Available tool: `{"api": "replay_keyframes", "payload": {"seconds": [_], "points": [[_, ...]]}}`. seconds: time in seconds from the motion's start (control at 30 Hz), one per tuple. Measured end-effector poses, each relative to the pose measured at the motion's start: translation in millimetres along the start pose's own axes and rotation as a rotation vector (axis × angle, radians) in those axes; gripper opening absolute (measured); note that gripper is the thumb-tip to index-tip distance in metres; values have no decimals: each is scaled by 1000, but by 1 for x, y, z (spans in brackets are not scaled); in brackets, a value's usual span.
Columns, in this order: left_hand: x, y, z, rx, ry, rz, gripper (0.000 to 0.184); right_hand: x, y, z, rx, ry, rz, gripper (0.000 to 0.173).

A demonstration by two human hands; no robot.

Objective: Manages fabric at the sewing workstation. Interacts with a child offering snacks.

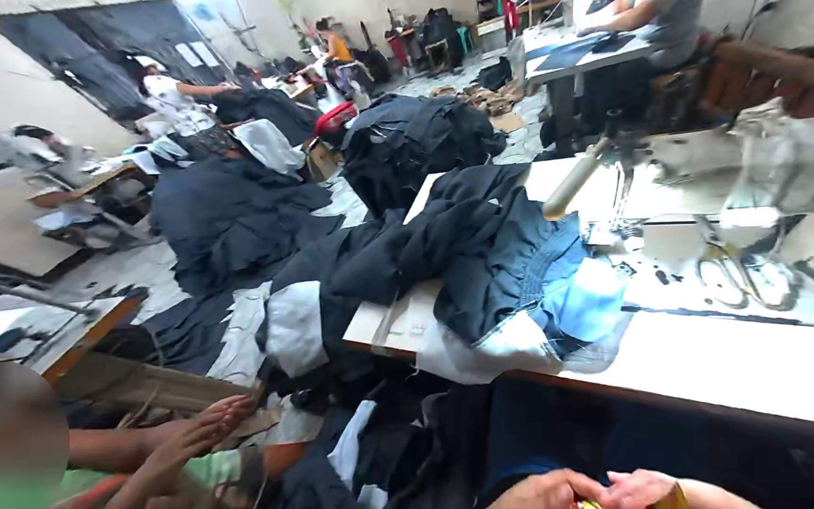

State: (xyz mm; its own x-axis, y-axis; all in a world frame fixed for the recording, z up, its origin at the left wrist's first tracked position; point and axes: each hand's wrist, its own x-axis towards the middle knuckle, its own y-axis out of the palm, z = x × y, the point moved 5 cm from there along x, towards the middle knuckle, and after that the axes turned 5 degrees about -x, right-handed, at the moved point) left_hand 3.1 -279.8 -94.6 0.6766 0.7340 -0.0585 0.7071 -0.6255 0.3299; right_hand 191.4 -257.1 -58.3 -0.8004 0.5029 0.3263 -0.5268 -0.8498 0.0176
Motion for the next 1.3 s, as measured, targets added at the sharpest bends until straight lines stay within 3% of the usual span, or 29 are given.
{"api": "replay_keyframes", "payload": {"seconds": [0.03, 0.13, 0.23, 0.3, 0.33, 0.4, 0.47, 0.53, 0.6, 0.7, 0.87, 1.0, 1.1, 1.2, 1.3], "points": [[6, 1, 1, -54, -12, 7, 63, -4, 4, 11, -125, -21, -59, 69], [22, 9, 1, -148, -88, 56, 56, 4, 9, 18, -388, -96, -312, 24], [18, 20, -22, -252, -235, -63, 40, 27, -4, 23, -480, -268, -332, 25], [12, 22, -23, -352, -311, -14, 56, 45, -8, 32, -420, -362, -256, 24], [9, 22, -26, -401, -298, 13, 58, 54, -9, 37, -380, -394, -228, 27], [8, 14, -35, -486, -120, -7, 42, 70, -12, 44, -288, -428, -236, 36], [12, -8, -51, -465, 166, -142, 57, 84, -19, 44, -113, -385, -393, 45], [8, -31, -73, -284, 373, -451, 72, 97, -22, 32, 286, -222, -665, 50], [0, -46, -89, -12, 491, -712, 74, 105, -20, 13, 743, -45, -815, 59], [-4, -48, -104, 454, 604, -844, 76, 102, -16, -23, 1114, -30, -874, 43], [23, -31, -107, 736, 688, -734, 75, 85, -26, -18, 1112, 36, -1114, 49], [75, 1, -105, 784, 738, -562, 69, 24, -57, -2, 937, -116, -1266, 44], [115, 29, -92, 807, 769, -454, 67, -17, -72, 19, 845, -169, -1471, 49], [137, 36, -80, 666, 745, -428, 71, -35, -80, 26, 820, -216, -1563, 45], [140, 25, -68, 318, 619, -448, 73, -30, -83, 24, 895, -226, -1546, 49]]}}
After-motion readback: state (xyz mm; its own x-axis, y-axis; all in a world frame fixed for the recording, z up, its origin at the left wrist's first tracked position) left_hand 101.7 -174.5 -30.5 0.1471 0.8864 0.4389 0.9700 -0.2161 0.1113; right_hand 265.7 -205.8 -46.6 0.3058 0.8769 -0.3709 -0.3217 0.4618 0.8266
